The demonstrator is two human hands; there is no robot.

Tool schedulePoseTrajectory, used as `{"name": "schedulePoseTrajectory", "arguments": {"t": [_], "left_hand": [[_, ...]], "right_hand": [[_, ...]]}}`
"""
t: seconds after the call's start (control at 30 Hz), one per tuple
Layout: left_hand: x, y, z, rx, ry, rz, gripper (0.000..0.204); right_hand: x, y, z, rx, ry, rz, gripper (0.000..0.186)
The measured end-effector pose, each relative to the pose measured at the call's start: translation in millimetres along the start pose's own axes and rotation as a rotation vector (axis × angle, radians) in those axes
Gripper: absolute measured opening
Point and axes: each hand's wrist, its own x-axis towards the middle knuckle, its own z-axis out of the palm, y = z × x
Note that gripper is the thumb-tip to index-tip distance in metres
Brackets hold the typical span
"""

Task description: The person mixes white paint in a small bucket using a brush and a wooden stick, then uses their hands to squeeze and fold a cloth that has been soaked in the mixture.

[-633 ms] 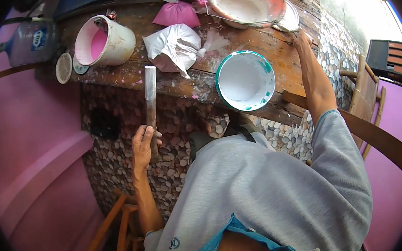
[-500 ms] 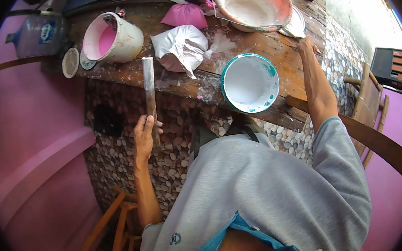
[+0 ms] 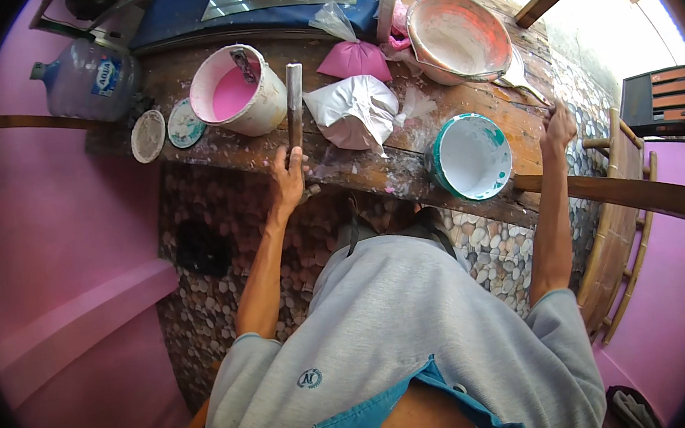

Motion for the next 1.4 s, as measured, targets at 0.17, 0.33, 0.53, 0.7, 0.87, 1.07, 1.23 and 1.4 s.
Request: {"name": "schedulePoseTrajectory", "arguments": {"t": [0.17,0.33,0.53,0.7,0.87,1.07,1.23,1.4], "left_hand": [[67,-30,9,0.048,0.046,0.081,0.031],[110,-46,30,0.163,0.132,0.140,0.034],[150,-50,39,0.190,0.243,0.059,0.042],[156,-39,55,0.239,0.247,-0.052,0.039],[166,-97,54,0.268,0.252,-0.196,0.038],[76,-28,53,0.345,0.144,0.581,0.044],[70,31,56,0.466,-0.325,0.941,0.047],[97,27,70,0.538,-0.462,1.120,0.018]], "right_hand": [[-152,-25,-38,-0.163,-0.155,0.003,0.022],[-270,-10,-63,-0.314,-0.278,0.044,0.017],[-331,19,-77,-0.294,-0.323,0.296,0.016],[-336,8,-59,-0.393,-0.367,0.306,0.016],[-330,8,-36,-0.477,-0.523,0.230,0.018],[-320,20,-10,-0.750,-0.825,-0.007,0.022],[-301,16,54,-0.742,-0.951,-0.228,0.023],[-296,3,74,-0.630,-0.969,-0.146,0.026]]}}
